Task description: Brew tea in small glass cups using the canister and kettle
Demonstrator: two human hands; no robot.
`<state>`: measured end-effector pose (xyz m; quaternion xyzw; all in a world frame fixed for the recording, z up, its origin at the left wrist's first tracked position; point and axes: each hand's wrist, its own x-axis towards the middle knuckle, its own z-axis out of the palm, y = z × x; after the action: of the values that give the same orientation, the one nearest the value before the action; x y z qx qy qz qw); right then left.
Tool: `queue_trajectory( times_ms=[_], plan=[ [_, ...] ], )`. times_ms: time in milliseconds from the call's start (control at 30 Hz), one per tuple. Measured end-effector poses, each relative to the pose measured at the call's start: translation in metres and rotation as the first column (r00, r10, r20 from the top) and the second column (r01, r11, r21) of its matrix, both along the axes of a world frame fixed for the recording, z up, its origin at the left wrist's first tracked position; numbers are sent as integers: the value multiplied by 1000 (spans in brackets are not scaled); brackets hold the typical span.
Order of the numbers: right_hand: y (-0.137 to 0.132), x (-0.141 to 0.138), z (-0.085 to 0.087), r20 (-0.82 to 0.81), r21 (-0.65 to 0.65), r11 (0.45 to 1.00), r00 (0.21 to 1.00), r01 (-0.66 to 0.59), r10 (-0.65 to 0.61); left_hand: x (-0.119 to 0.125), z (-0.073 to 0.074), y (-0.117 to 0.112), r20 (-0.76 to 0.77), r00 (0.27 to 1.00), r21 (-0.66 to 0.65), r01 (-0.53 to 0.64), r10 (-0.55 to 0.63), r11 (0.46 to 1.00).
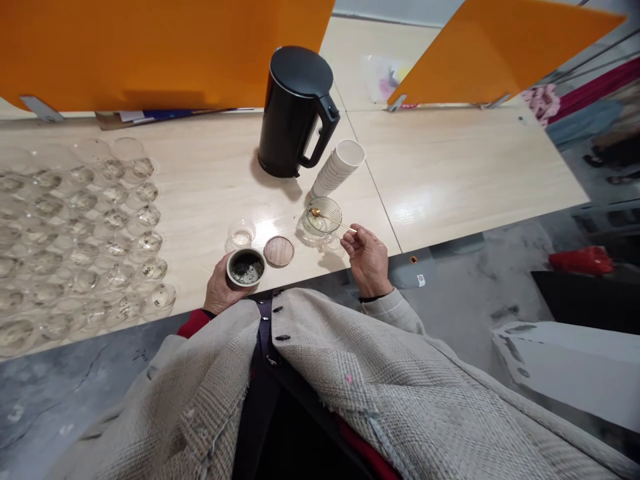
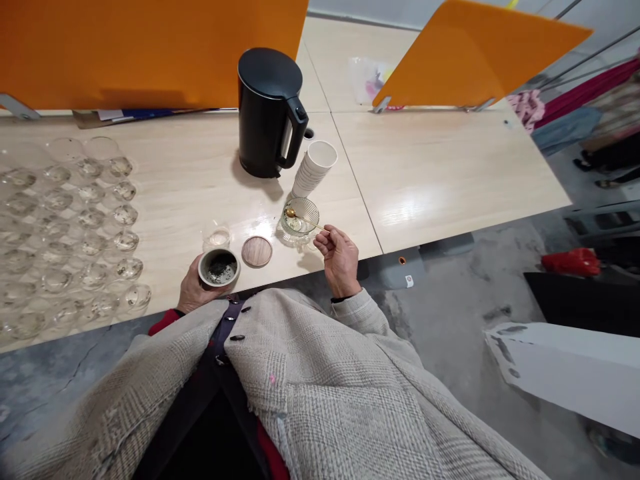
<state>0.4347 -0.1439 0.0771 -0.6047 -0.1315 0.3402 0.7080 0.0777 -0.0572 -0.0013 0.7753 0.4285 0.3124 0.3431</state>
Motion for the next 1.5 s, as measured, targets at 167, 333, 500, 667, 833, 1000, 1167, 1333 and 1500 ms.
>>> queue_trajectory(
  times_ms=[167,333,500,667,833,1000,1167,1333,1500],
  plan=[
    [-1,-35,34,5,-7,980,980,-197,197,0,-1,-1,10,1000,-3,7,-7,1000],
    [10,-81,50,-29,-45,886,887,-462,461,-1,-7,-4,14,1000,-24,5,-4,1000],
    [21,-111,31,18,-106,792,795,-601,606,0,-7,-5,16,1000,-34,11,-10,999],
    [26,-121,17,182,-209,713,689,-670,701,-1,-7,-4,-15,1000,-30,27,-28,999],
    [29,-125,16,268,-258,648,592,-716,760,-3,-13,-2,7,999,-14,39,-39,999],
    [30,-128,11,143,-213,669,655,-712,742,-4,-14,-2,7,999,-16,50,-50,999],
    [30,-118,13,-96,-118,749,758,-652,645,-3,-13,-3,-19,999,-47,38,-39,998],
    [33,-98,30,-121,-73,831,832,-551,541,-3,-14,-2,13,999,-34,47,-46,998],
    [30,-93,65,205,-6,885,865,-466,457,-3,-14,-3,43,998,-9,49,-48,999]
  ],
)
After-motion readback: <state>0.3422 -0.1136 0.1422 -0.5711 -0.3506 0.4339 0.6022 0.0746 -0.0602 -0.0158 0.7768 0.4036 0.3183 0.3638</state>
